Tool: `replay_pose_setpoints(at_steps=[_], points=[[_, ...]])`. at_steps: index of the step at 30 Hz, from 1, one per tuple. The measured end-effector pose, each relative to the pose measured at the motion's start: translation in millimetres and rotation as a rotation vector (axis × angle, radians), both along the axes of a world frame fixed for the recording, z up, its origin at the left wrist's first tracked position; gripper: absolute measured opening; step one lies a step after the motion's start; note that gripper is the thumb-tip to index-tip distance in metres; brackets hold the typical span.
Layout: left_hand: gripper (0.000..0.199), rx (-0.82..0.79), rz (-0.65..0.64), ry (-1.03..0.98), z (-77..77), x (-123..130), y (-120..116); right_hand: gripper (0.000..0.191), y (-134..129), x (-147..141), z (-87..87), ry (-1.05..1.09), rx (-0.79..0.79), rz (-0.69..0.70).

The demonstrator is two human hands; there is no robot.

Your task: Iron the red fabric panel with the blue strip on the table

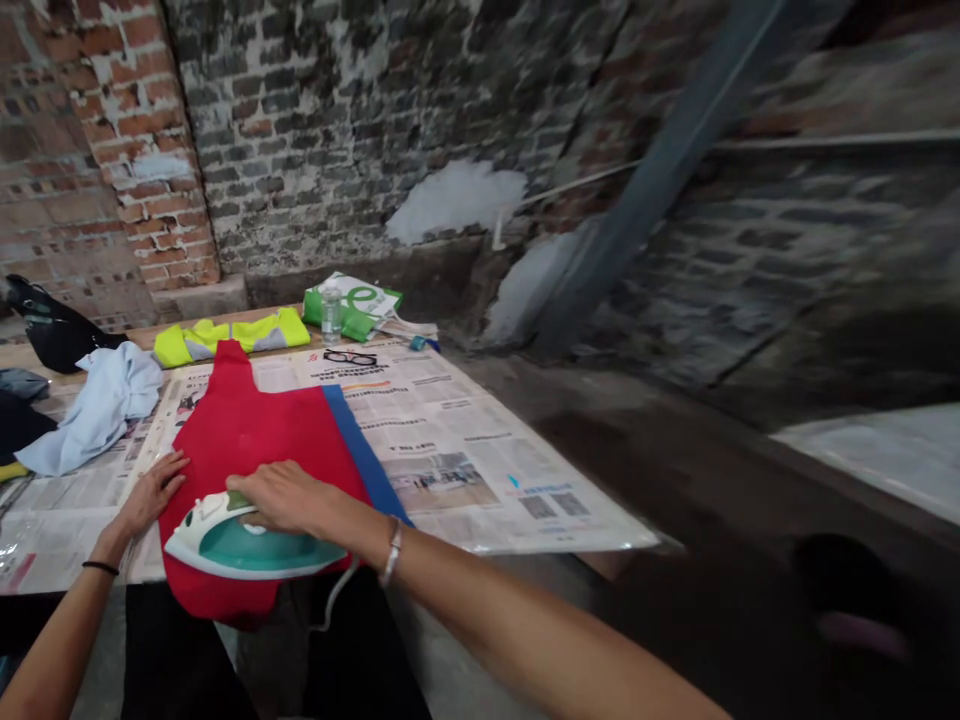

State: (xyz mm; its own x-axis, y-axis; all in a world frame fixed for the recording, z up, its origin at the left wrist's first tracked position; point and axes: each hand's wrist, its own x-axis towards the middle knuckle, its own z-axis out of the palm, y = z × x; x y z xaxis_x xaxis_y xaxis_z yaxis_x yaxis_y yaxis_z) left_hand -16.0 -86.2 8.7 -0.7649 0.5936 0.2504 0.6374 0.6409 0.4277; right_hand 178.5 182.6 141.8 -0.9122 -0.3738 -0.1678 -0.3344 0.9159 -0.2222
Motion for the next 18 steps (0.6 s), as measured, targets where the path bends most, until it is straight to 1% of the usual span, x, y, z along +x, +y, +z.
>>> replay_pose_setpoints(at_steps=[2, 4, 5, 7, 9, 10, 12, 14, 18], points=[[0.044, 0.047, 0.073, 0.04, -2.1, 21.9, -4.5, 0.033, 11.1, 4.6, -5.1, -0.015, -0.002, -0.078], [0.042, 0.13, 0.153, 0.115, -6.8, 54.9, -9.2, 0.034, 18.4, 6.4, -9.4, -0.03, 0.013, -0.162], [0.037, 0.213, 0.203, 0.185, -10.5, 74.3, -10.3, 0.035, 19.7, 6.6, -11.0, -0.037, 0.024, -0.19], [0.025, 0.343, 0.255, 0.325, -20.5, 113.3, -8.2, 0.038, 16.9, 6.3, -13.2, -0.031, 0.045, -0.216], [0.016, 0.367, 0.26, 0.418, -31.7, 145.0, -1.5, 0.042, 8.0, 5.4, -14.7, 0.004, 0.058, -0.22], [0.013, 0.359, 0.264, 0.458, -36.6, 156.0, 2.6, 0.044, 2.3, 4.3, -15.5, 0.026, 0.063, -0.224], [0.01, 0.334, 0.267, 0.503, -42.8, 167.8, 9.5, 0.048, -9.0, -1.4, -17.2, 0.066, 0.066, -0.252], [0.008, 0.318, 0.263, 0.515, -43.8, 169.7, 12.7, 0.049, -17.6, -13.9, -19.3, 0.087, 0.062, -0.307], [0.006, 0.299, 0.249, 0.503, -38.8, 166.2, 11.3, 0.044, -24.2, -58.2, -21.4, 0.148, 0.034, -0.427]])
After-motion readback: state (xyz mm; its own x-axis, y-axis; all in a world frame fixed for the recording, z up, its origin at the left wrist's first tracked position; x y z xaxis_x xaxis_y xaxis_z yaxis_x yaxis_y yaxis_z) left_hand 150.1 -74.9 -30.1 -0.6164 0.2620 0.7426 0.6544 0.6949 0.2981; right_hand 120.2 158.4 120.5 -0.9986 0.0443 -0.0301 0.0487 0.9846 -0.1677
